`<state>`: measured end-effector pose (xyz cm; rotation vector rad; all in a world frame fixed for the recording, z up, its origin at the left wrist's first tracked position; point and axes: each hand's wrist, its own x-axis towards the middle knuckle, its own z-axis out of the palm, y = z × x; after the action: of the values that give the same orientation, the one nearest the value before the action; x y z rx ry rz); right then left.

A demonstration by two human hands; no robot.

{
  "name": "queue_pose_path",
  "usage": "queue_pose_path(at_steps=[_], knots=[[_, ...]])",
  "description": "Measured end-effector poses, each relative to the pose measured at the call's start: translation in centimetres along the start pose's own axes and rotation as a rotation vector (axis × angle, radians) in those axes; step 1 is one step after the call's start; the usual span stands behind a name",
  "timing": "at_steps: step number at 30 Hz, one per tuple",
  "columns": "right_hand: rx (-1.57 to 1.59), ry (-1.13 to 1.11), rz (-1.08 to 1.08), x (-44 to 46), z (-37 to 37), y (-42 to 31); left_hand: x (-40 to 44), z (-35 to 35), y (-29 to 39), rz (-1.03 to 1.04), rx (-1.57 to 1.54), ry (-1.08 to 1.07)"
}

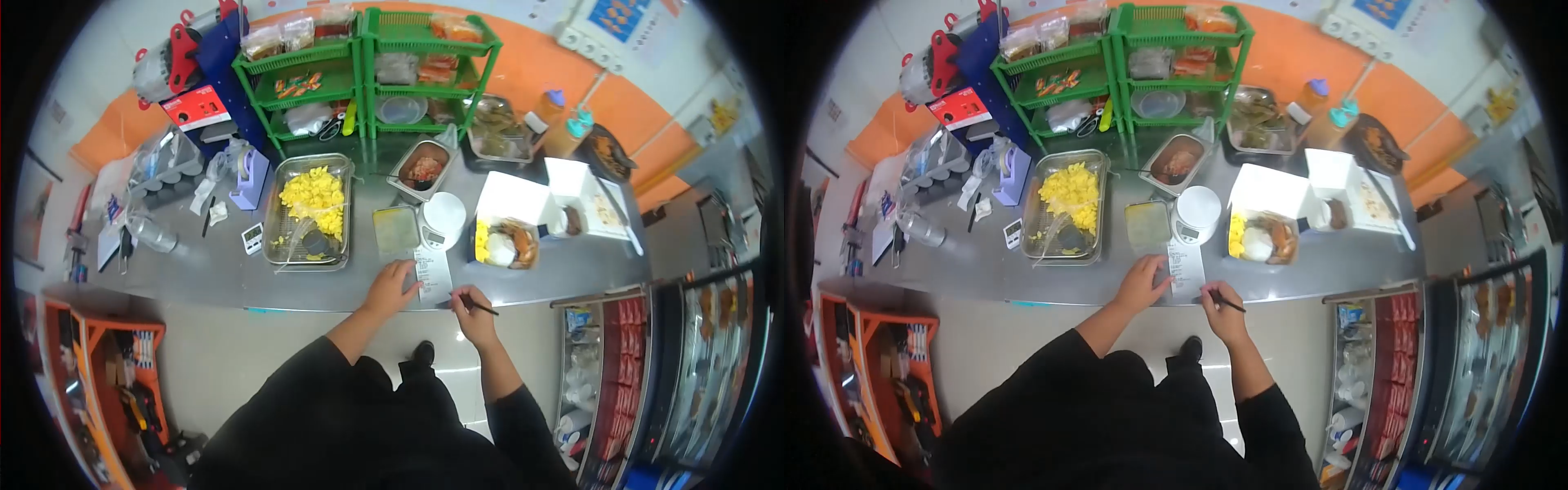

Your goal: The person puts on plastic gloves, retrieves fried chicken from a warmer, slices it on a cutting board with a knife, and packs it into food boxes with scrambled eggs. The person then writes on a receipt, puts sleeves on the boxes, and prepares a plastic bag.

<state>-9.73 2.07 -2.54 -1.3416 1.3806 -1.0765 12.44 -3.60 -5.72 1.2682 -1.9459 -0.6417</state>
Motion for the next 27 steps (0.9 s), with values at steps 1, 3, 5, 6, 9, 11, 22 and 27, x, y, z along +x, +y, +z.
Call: queue_pose_path(at_steps=[1, 3, 5, 6, 9, 11, 22, 27], knots=[[0.038, -0.037, -0.011, 2.2, 0.4, -0.3, 0.3, 0.6, -0.1, -0.035, 0.012, -0.003], [0.082, -0.099, -0.001, 6.1, 1.4, 0.8, 0.7, 1.5, -0.5, -0.063, 0.102, 0.04], [0.098, -0.147, -0.147, 8.4, 2.4, 2.9, 0.9, 1.2, 0.0, -0.088, 0.149, 0.058], [0.104, -0.169, -0.117, 9.1, 2.4, 3.7, 1.1, 1.0, 0.4, -0.071, 0.189, 0.072], [-0.117, -0.143, -0.08, 10.3, 2.3, 4.8, 1.6, 0.7, 0.6, -0.149, 0.224, -0.036], [-0.188, -0.171, -0.078, 10.4, 2.3, 4.2, 1.7, 0.8, 0.3, -0.152, 0.238, -0.04], [-0.261, -0.246, -0.213, 10.6, 2.8, 3.7, 0.9, 1.7, -0.5, -0.165, 0.281, -0.068], [-0.234, -0.204, -0.221, 10.1, 2.6, 3.9, 1.2, 1.2, -0.2, -0.156, 0.272, -0.055]])
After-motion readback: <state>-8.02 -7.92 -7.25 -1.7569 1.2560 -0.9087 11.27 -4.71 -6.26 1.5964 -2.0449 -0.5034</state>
